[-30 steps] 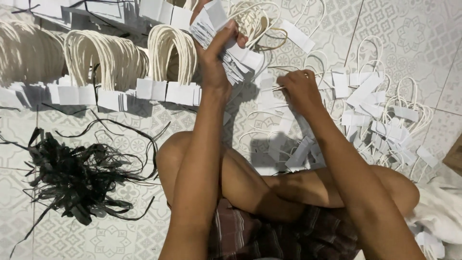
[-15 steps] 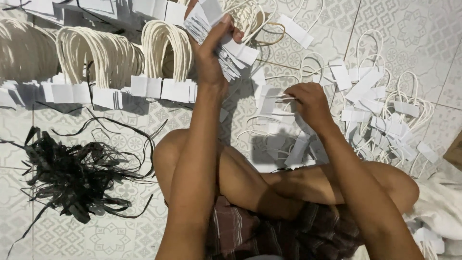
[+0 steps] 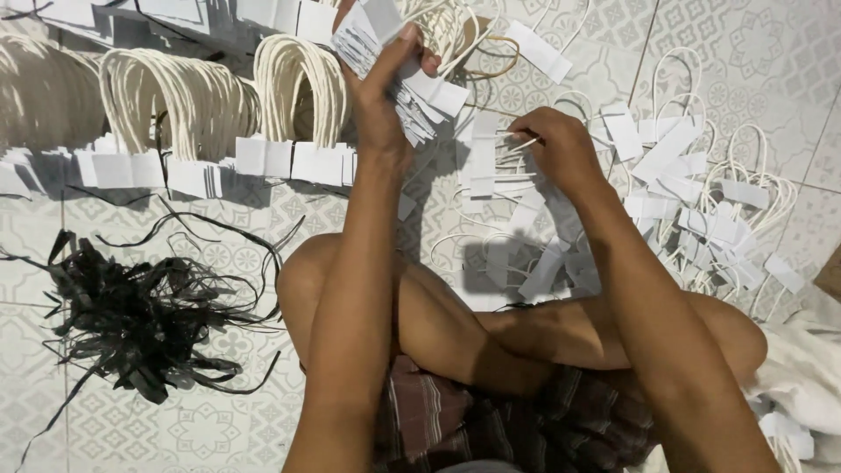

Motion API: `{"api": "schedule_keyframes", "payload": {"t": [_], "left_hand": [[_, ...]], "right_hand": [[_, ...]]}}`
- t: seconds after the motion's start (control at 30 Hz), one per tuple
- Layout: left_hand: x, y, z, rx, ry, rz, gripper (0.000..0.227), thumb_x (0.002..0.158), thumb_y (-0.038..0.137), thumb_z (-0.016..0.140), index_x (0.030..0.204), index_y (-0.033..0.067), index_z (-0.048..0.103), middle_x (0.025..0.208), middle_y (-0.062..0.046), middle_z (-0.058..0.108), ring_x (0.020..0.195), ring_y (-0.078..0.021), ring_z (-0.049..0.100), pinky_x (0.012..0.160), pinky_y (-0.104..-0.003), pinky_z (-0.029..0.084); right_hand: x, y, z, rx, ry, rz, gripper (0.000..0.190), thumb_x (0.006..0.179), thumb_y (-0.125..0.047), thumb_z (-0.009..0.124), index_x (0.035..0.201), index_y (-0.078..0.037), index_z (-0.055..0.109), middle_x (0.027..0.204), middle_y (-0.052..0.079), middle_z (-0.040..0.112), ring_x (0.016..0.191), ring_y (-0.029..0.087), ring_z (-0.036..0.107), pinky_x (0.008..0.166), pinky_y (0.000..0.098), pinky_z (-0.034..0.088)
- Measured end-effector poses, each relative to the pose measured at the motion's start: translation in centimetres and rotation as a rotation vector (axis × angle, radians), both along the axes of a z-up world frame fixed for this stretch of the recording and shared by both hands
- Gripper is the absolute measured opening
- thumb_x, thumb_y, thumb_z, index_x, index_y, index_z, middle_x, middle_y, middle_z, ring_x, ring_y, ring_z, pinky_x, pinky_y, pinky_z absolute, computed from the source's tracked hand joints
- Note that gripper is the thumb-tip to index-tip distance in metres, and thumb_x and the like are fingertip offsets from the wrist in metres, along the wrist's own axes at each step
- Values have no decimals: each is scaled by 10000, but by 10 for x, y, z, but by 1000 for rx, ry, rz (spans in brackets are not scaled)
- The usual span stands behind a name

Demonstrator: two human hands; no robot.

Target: Sorting and stacking white paper tags with attached strings from a large pile on the floor into organized stacks.

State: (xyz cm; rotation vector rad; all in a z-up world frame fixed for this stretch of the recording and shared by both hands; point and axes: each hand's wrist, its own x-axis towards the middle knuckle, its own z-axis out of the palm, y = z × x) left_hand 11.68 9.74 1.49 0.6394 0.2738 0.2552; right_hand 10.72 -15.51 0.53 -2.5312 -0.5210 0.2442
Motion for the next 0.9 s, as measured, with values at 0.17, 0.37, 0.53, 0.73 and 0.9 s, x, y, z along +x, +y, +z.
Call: {"api": "schedule_keyframes", "payload": {"t": [0.17,0.37,0.53,0.73,0.9], "left_hand": [[-1,-1,5,-31,40,6,572,848,128,768,1354,46,513,849,-125,682,685,-227,672,774,-359,558],[0,-4,-2,-136,-20,-46,653,893,17,724,1467,114,428,927,-173,697,726,-241,642,739,-356,520],[-2,-5,2,-130,-3,-69,702,864,3,725,1480,110,405,939,-181,695,719,-247,640,716,-355,521],[-3,-2,2,26,49,-83,707,866,33,727,1498,128,425,972,-161,664,733,-234,651,722,-344,549],[2,-1,-7,91,-10,-87,638,885,-6,712,1445,162,456,1041,-161,643,740,-252,652,707,-373,591]], "right_hand": [[-4,-27,-11,-178,-21,123,320,812,-44,746,1132,-48,764,1170,93,742,1019,309,669,866,403,508],[-28,-41,-2,-98,3,101,245,822,-45,785,1064,-77,798,1028,72,721,924,273,652,834,381,502],[-35,-36,1,-117,133,81,255,743,-314,873,911,-127,828,1288,71,680,1216,276,586,1049,402,428],[-32,-21,-17,-180,83,-133,230,851,-271,788,848,-61,695,1013,90,641,984,302,601,900,409,456],[-43,-23,-5,-31,276,-308,334,928,-299,750,877,-70,512,812,78,683,715,227,631,691,343,493]]}}
